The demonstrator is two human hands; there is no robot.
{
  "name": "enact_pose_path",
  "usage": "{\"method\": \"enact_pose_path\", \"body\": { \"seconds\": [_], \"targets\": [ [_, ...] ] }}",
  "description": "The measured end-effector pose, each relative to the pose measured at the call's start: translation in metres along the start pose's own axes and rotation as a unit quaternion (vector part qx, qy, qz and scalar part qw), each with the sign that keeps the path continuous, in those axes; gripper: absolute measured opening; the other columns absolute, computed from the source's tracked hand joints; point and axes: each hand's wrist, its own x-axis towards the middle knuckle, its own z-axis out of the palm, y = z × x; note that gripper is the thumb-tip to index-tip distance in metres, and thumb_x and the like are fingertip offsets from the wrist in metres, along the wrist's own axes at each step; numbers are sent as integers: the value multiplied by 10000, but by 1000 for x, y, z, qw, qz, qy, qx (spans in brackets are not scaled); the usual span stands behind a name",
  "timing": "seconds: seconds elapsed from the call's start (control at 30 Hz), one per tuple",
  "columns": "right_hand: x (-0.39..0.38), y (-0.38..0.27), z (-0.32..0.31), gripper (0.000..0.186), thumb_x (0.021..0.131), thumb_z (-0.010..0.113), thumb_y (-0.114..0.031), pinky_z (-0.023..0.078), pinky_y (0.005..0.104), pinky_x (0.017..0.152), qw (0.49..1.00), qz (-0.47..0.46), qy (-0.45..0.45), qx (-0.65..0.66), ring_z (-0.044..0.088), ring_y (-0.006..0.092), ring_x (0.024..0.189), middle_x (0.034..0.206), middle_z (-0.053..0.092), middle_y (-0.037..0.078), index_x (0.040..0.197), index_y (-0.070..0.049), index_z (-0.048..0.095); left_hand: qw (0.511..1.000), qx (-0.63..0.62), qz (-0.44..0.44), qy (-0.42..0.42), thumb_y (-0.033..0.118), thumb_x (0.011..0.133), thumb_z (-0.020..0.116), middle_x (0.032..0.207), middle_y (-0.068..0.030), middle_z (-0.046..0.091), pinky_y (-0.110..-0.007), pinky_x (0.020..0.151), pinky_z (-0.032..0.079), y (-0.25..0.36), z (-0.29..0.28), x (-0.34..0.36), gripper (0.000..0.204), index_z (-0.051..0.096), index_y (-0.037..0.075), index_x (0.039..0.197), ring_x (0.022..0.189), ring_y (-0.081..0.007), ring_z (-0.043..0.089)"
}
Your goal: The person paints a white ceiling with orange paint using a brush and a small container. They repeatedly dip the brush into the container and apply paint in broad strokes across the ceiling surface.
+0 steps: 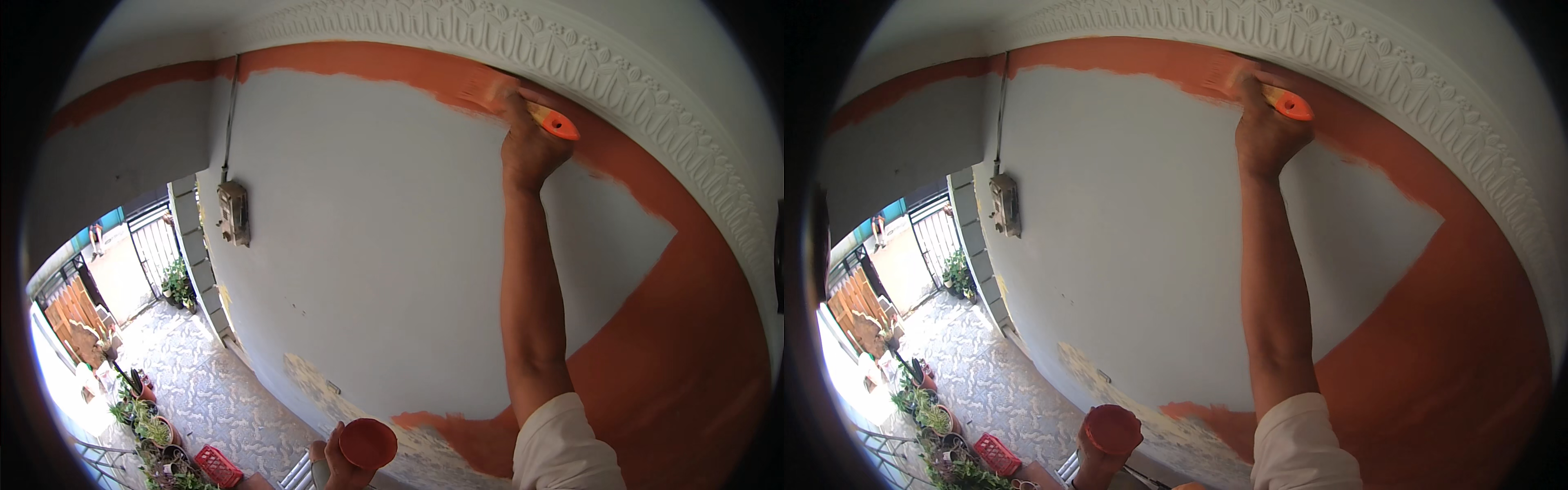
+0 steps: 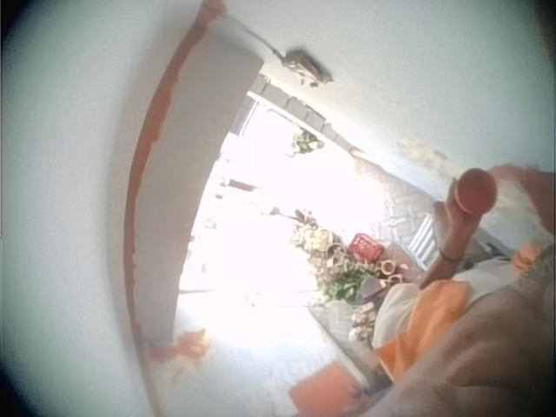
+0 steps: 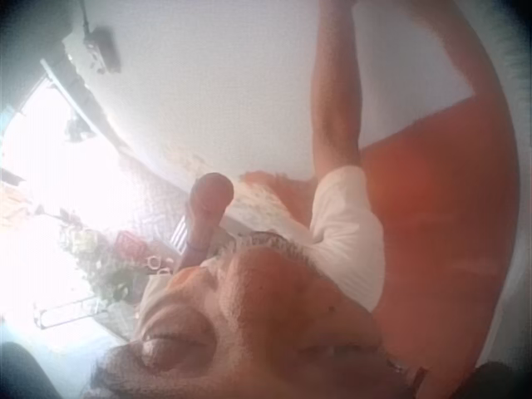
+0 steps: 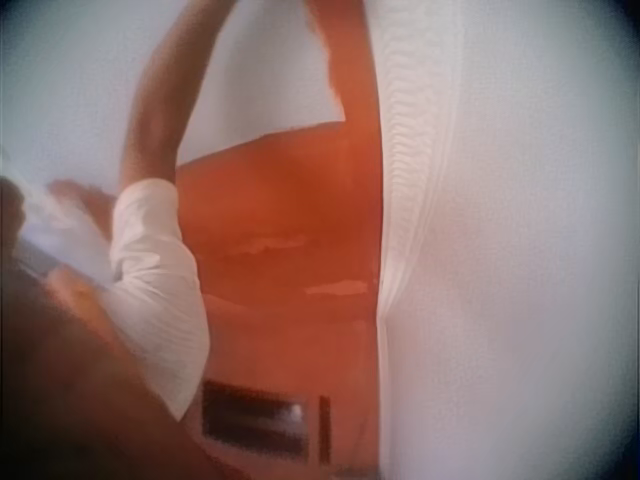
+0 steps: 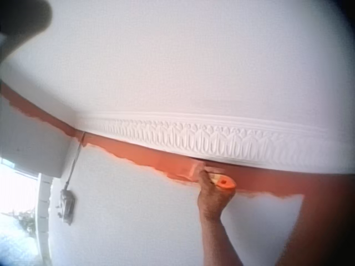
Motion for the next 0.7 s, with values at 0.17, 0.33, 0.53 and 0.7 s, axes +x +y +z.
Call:
{"method": "enact_pose_path", "body": {
  "seconds": [0.17,0.33,0.53,0.7],
  "targets": [
    [8,-28,-40,98,916,831,-67,568,251,709,998,48,-34,-22,700,80,758,853,767,25,957,6,780,999,18,7,27,639,1024,532,1195,-184,732,-575,862,616,1,-14,0,617,680,86,1256,1082,-408,711],
    [26,-56,-88,130,921,801,-22,591,300,752,941,-270,-166,-117,729,152,876,1028,769,72,1040,-21,748,999,15,20,31,618,1021,548,1187,-175,729,-556,890,604,-5,-4,-11,595,680,87,1256,1096,-397,702],
    [1,-41,-96,132,809,754,10,587,394,838,677,-528,-304,-413,704,248,965,991,689,81,906,-57,693,1000,-11,6,-4,596,1016,573,1185,-167,721,-544,910,595,-12,-2,-7,573,677,88,1258,1113,-394,688],
    [-71,-22,-126,113,784,769,4,602,411,879,625,-555,-391,-385,686,265,984,983,680,105,803,-52,673,1000,0,7,-16,605,1006,587,1188,-166,715,-550,902,598,-16,-5,-10,578,673,92,1259,1124,-405,680]
  ]
}}
